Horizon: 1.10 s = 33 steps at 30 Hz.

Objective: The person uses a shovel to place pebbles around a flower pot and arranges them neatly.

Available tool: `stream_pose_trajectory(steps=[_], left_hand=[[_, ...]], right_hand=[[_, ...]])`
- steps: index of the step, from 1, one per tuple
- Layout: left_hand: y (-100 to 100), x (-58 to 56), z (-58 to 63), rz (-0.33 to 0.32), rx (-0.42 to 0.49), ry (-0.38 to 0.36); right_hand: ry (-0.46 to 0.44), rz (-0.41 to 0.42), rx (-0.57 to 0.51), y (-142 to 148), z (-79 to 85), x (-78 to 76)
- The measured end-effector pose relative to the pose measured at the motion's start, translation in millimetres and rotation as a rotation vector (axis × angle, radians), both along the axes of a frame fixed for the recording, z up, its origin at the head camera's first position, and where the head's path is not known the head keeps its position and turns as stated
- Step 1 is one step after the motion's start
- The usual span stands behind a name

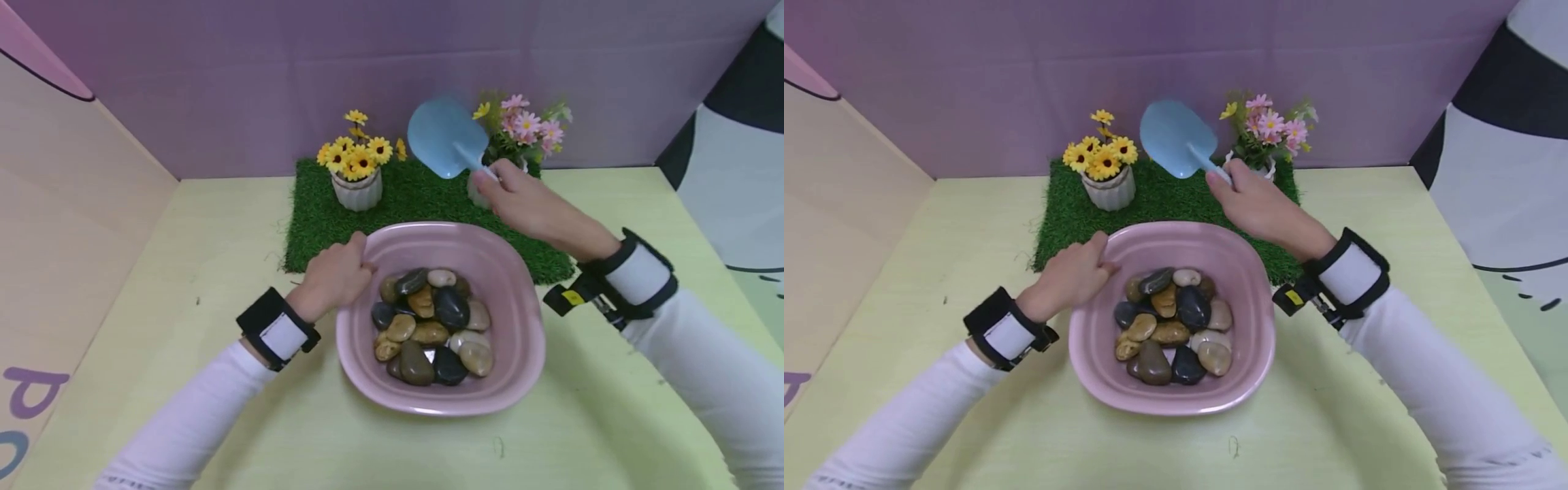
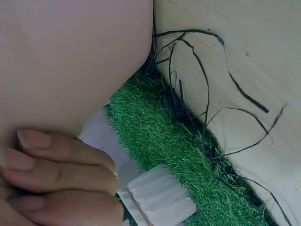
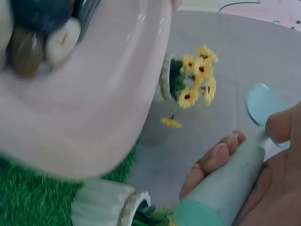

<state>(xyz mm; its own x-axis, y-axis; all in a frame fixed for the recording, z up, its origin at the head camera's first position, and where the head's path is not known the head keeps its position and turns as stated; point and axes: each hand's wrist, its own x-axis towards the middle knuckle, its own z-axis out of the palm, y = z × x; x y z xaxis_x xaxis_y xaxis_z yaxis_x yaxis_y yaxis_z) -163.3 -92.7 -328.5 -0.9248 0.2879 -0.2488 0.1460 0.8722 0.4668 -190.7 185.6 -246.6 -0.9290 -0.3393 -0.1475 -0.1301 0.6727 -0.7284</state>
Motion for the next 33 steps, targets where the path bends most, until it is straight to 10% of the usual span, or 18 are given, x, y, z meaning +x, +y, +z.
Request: stream_pose_trajectory(steps=[10, 16, 33], left_hand=[[0.1, 1.2, -4.0, 0.038, 0.019, -0.005], [0.4, 2.0, -4.4, 0.040, 0.062, 0.005], [-2.9, 1.7, -6.4, 0.035, 0.115, 0.017]], right_hand=[[0.317, 0.143, 0.368, 9.8, -2.6, 0.1], [0.529, 0.056, 0.592, 11.8, -1.8, 6.1], [0.529, 0.148, 0.794, 15.3, 0.6, 15.5]])
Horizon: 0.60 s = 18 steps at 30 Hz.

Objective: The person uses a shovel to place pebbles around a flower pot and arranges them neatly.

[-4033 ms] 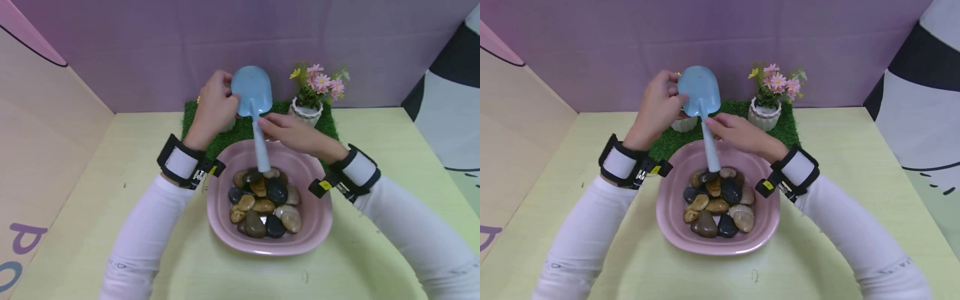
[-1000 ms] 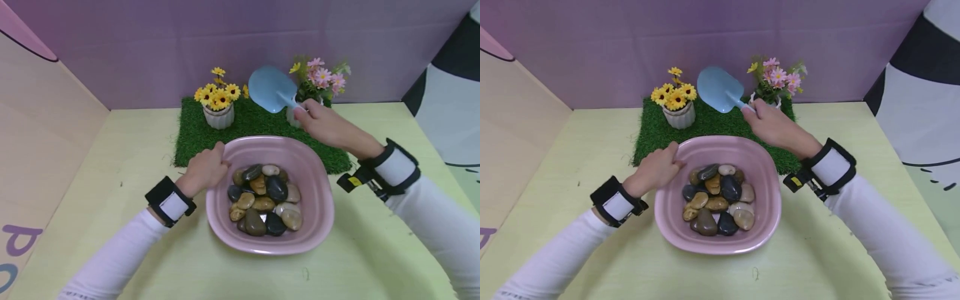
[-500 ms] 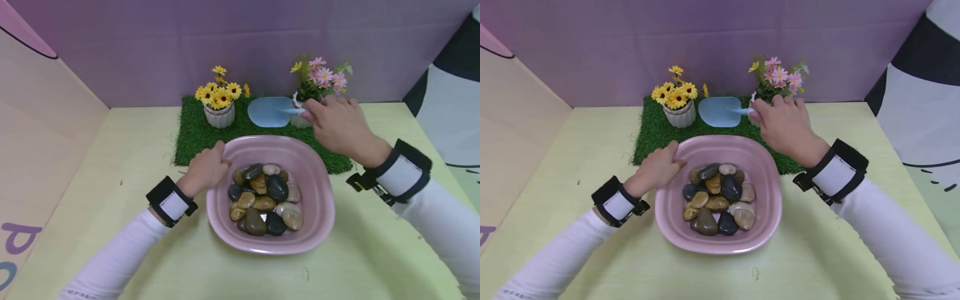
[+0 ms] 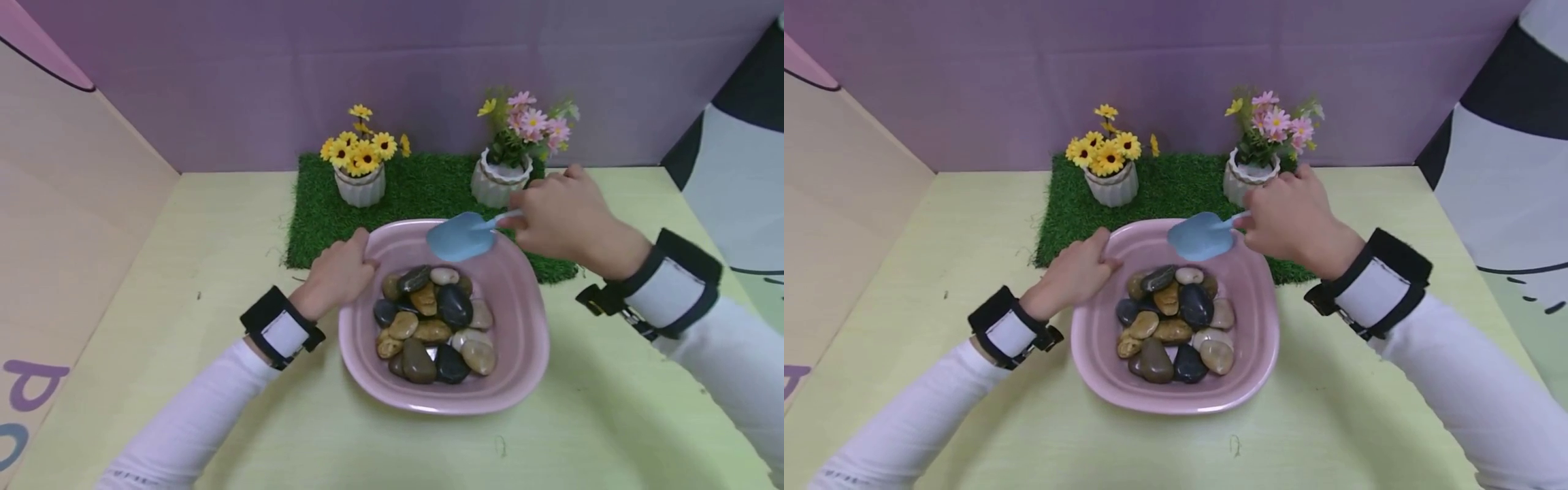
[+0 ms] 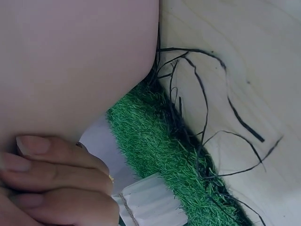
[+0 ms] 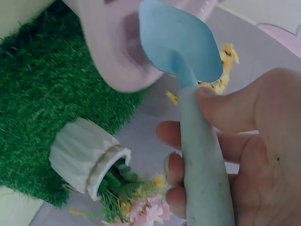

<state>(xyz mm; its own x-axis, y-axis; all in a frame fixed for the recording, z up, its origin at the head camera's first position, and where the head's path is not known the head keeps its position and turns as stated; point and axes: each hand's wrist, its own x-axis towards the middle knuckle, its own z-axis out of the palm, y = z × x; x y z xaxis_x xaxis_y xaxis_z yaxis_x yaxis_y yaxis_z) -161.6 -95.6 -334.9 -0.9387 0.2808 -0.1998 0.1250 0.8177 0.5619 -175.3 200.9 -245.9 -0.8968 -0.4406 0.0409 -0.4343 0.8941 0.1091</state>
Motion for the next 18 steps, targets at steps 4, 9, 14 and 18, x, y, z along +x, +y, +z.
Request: stream_pose_trajectory(steps=[4, 9, 14, 18], left_hand=[[-0.1, -0.4, -1.0, 0.000, 0.005, -0.001], [0.0, -1.2, -1.6, -0.005, 0.013, 0.008], [0.4, -1.6, -1.8, 0.005, 0.011, 0.002], [0.8, -1.7, -2.0, 0.006, 0.008, 0.003]], right_hand=[[0.063, 0.053, 0.018, -4.7, -8.4, 3.2], [0.252, 0.137, 0.076, -10.3, -18.4, 9.2], [0.438, 0.184, 0.056, -15.8, -25.7, 13.5], [0.466, 0.168, 0.056, -19.6, -27.1, 17.4]])
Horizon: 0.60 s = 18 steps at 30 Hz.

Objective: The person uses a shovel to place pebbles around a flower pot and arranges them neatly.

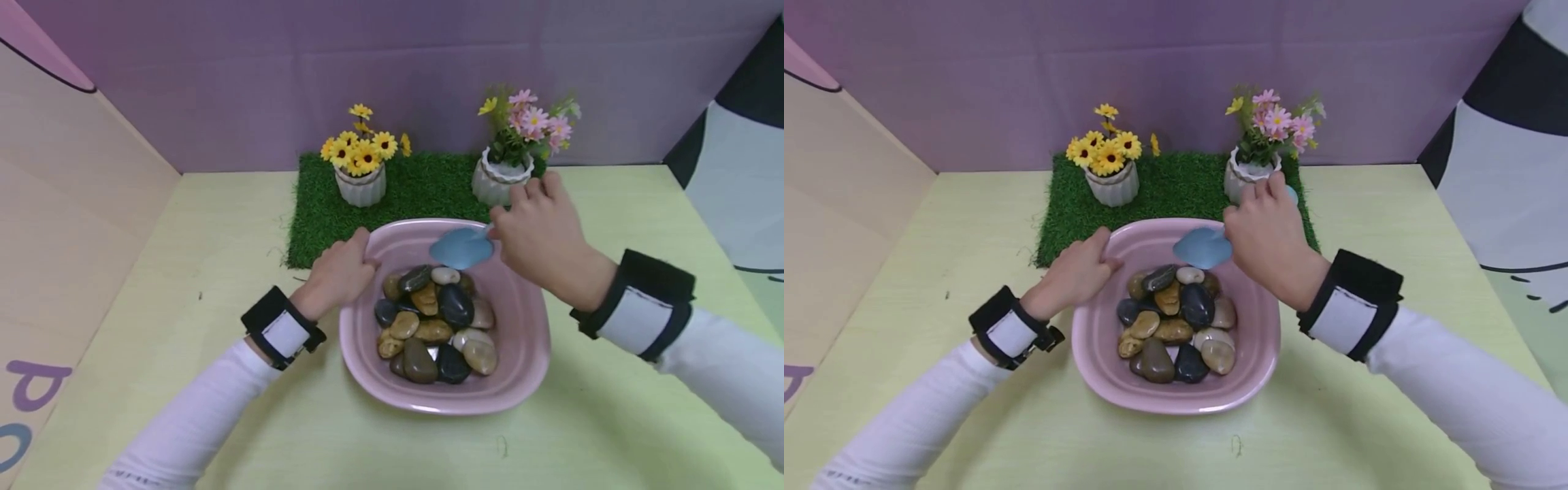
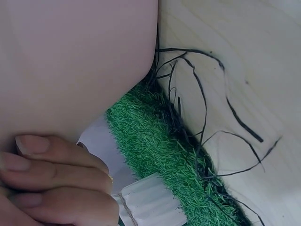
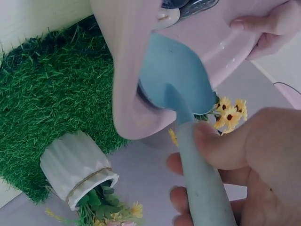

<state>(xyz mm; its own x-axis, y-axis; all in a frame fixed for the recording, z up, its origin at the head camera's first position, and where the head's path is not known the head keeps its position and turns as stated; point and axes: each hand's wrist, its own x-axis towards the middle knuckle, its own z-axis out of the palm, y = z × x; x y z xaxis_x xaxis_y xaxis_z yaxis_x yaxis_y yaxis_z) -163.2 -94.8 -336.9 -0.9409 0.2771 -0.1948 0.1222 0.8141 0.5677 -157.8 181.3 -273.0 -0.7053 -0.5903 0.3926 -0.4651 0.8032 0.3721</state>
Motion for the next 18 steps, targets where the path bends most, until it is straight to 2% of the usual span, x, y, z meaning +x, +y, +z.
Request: stream_pose_trajectory(steps=[3, 7, 12, 15, 18], left_hand=[[0.3, 0.4, 0.8, -0.001, -0.002, 0.000], [1.0, 0.3, 0.9, 0.000, 0.001, -0.009], [0.6, -0.2, 1.2, 0.009, 0.002, -0.022], [0.3, 0.0, 1.3, 0.008, 0.001, -0.025], [0.5, 0.3, 1.5, 0.005, 0.005, -0.025]], right_hand=[[-0.046, -0.045, 0.018, -1.4, 4.3, 4.2], [-0.159, -0.148, 0.062, 0.0, 15.9, 11.4], [-0.409, -0.262, 0.138, 3.4, 29.6, 16.5], [-0.553, -0.301, 0.178, 5.8, 32.7, 16.9], [-0.642, -0.323, 0.208, 8.0, 33.2, 17.0]])
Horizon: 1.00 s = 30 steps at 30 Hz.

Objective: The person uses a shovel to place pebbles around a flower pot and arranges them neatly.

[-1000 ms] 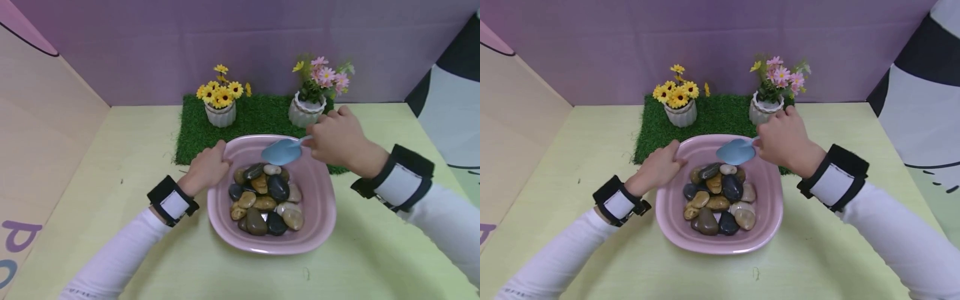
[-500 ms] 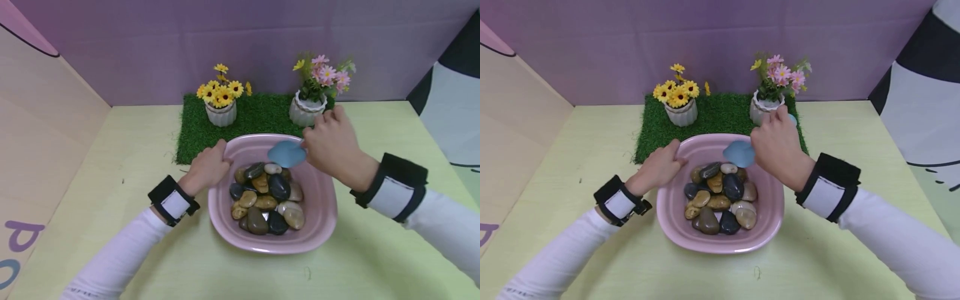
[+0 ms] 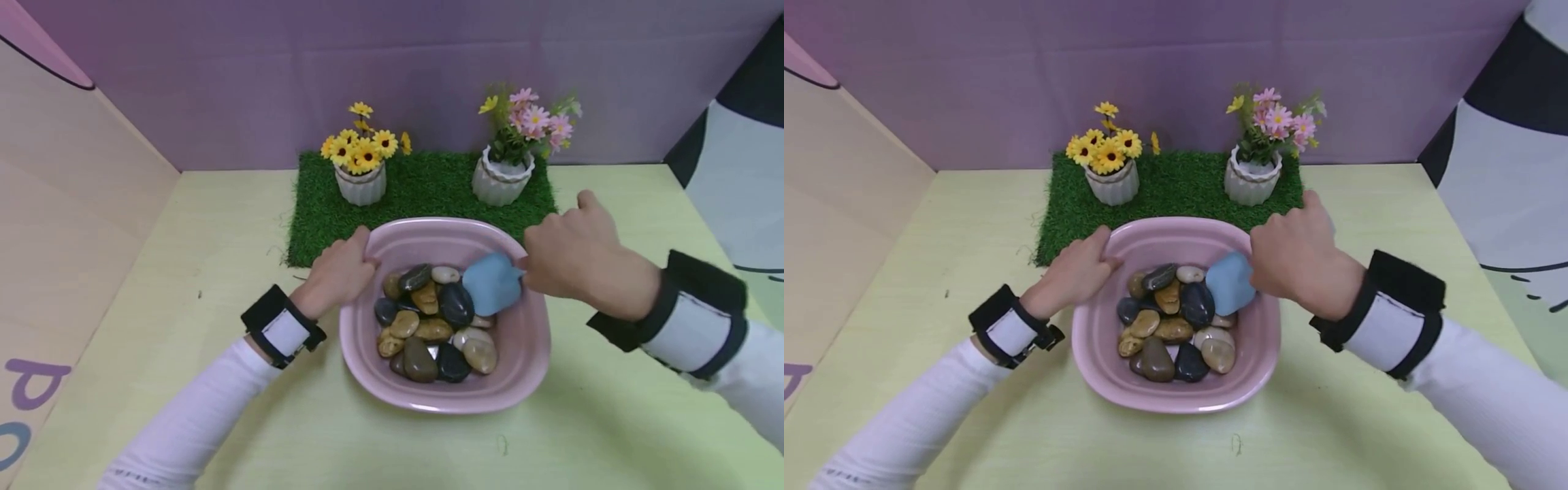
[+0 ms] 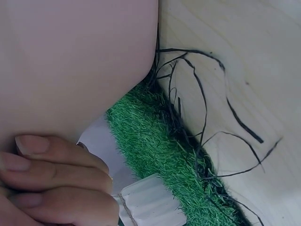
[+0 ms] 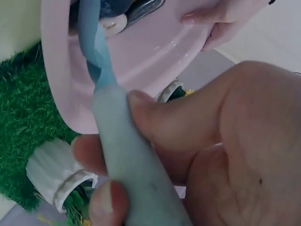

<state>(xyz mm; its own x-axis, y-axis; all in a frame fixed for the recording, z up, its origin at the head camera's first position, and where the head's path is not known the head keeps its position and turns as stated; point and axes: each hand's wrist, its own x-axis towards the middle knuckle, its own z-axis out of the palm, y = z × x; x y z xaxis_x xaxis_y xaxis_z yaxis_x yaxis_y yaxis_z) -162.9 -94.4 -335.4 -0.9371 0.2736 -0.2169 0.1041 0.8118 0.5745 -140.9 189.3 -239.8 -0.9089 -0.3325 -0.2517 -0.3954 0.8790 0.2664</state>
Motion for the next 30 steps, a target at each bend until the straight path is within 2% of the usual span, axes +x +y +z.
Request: stream_pose_trajectory(steps=[4, 10, 17, 24, 30], left_hand=[[0.5, -0.1, 0.1, -0.003, -0.001, -0.003], [0.6, -0.1, 0.3, -0.004, -0.008, -0.004], [-0.1, 0.9, 1.6, 0.000, -0.008, -0.007], [-0.6, 1.1, 1.6, 0.006, -0.019, -0.007], [-0.4, 0.2, 0.4, -0.003, -0.011, 0.005]], right_hand=[[-0.081, -0.027, 0.005, 3.1, -1.4, 1.6], [-0.208, -0.069, -0.057, 3.3, -5.8, 5.0], [-0.234, -0.068, -0.087, 0.8, -9.4, 1.4], [-0.301, -0.090, -0.111, -9.2, -14.0, 1.5], [-0.271, -0.099, -0.066, -30.1, -14.7, 4.4]])
